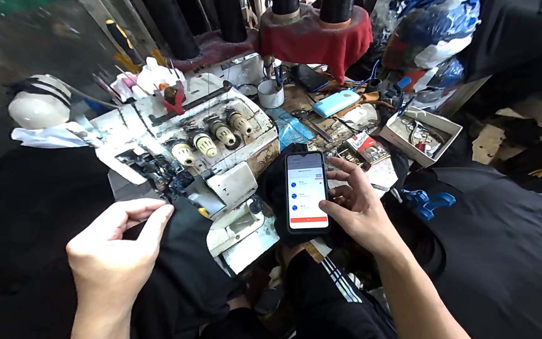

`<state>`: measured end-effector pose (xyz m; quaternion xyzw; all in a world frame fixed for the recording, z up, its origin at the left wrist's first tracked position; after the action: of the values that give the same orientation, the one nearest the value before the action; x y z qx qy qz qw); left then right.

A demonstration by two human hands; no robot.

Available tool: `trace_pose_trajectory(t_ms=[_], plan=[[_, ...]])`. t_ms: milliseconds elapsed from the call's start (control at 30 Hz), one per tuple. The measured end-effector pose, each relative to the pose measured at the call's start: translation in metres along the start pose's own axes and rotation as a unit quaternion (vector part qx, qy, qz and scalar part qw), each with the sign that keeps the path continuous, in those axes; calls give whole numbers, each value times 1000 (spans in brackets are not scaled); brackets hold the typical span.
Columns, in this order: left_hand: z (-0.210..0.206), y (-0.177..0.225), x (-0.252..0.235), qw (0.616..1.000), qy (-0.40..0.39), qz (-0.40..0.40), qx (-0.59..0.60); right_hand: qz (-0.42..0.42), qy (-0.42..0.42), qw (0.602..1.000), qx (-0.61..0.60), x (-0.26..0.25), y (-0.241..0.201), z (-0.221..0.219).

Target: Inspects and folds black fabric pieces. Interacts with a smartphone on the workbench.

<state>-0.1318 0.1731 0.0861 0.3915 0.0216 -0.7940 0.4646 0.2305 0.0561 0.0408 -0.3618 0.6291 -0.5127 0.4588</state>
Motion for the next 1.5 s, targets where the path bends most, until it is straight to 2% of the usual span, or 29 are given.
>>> trace_pose_trajectory(t_ms=[267,700,1500], plan=[[-1,-1,0,1000,1,2,-1,10,1,1000,19,-2,1,0],[-2,-4,0,1000,4,-6,8,8,11,999,-34,1,0,1],[1,2,0,1000,6,1,4,-3,-6,1000,12,1,0,2]])
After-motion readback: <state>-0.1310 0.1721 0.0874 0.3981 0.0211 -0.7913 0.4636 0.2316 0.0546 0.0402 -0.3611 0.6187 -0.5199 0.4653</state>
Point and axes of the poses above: each hand's wrist, its own x-axis away from the middle knuckle, its own z-axis out of the back of the hand, y = z × x, the point moved 7 cm from there along -x, towards the middle knuckle, and after that the axes turned 14 degrees about -x, right-handed, at the moved point
